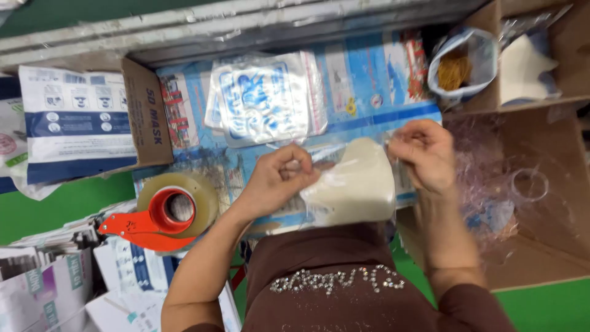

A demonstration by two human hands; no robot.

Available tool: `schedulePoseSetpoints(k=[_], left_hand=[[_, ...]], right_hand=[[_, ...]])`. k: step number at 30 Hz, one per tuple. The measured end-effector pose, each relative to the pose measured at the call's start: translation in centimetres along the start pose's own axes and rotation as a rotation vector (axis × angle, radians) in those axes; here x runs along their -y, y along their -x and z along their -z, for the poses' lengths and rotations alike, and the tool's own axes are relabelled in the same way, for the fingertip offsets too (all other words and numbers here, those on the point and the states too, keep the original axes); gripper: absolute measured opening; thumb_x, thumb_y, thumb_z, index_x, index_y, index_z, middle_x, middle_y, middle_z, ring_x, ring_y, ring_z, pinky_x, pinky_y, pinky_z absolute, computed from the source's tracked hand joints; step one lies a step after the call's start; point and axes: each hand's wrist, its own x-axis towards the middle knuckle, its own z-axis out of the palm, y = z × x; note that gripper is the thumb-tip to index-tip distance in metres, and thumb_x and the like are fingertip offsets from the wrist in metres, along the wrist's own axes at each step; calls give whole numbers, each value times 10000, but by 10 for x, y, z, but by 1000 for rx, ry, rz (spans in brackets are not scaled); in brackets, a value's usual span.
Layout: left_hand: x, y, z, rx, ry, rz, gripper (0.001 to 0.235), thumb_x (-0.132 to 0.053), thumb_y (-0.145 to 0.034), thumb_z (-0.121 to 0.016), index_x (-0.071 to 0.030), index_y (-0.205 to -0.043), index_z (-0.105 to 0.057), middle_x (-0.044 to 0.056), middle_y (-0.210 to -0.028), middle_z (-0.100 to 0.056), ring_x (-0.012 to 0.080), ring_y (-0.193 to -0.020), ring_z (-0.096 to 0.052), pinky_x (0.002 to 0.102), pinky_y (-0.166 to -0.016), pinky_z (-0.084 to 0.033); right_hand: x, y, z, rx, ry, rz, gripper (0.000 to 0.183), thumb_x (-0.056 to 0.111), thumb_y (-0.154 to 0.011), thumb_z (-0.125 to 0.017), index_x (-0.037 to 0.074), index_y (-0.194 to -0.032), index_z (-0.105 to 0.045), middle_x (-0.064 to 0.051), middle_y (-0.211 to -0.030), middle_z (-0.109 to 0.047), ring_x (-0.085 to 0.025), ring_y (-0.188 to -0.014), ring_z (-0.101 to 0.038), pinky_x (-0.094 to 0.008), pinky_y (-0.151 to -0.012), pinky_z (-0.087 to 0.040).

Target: The person is seen picking up masks from a conveyor belt and putting them into plastic bags.

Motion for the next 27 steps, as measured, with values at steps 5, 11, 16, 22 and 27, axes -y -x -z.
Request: schedulePoseSetpoints(k=[5,11,16,22,27], left_hand=[[-40,-39,40,-382,-243,-175,119,-25,-926,-740,-40,-1002,-649,75,-983,-704,108,-882,-662,226,-774,-558],[-59,-95,96,-757,-5,-552,171,-94,-990,-664,-87,-1146,-596,90,-1062,-680,135,-917,-646,272,-779,-545],[40,-116,67,-476,-180,-481,409,-164,-1034,-497,-67,-1423,-578,65,-1382,-660,172,-1284,-626,333,-1116,-468],[95,-81,-51,-4,-379,16,248,-196,-986,-630,-96,-1202,-702,93,-1121,-745,195,-971,-724,315,-852,-598],[118,-74,-59,-132,-673,-565,111,-97,-959,-675,-61,-1055,-717,119,-959,-717,304,-829,-701,378,-727,-559]], right_hand=[[-5,-32,10,-261,-133,123,201,-56,-930,-685,9,-1120,-685,-102,-923,-700,-172,-755,-674,-293,-679,-559],[-45,-29,7,-155,173,59,170,-26,-939,-682,-36,-1108,-687,-99,-916,-706,-161,-760,-673,-284,-681,-560],[-81,-34,8,-250,402,28,179,13,-927,-712,-31,-1101,-712,-73,-878,-713,-126,-766,-665,-252,-692,-549],[-77,-27,-13,-286,839,360,166,74,-959,-729,-14,-1099,-741,-24,-901,-691,-70,-785,-601,-212,-703,-495],[-78,-28,-15,-281,849,379,148,83,-961,-726,-6,-1079,-742,-27,-882,-680,-68,-782,-596,-214,-698,-487]])
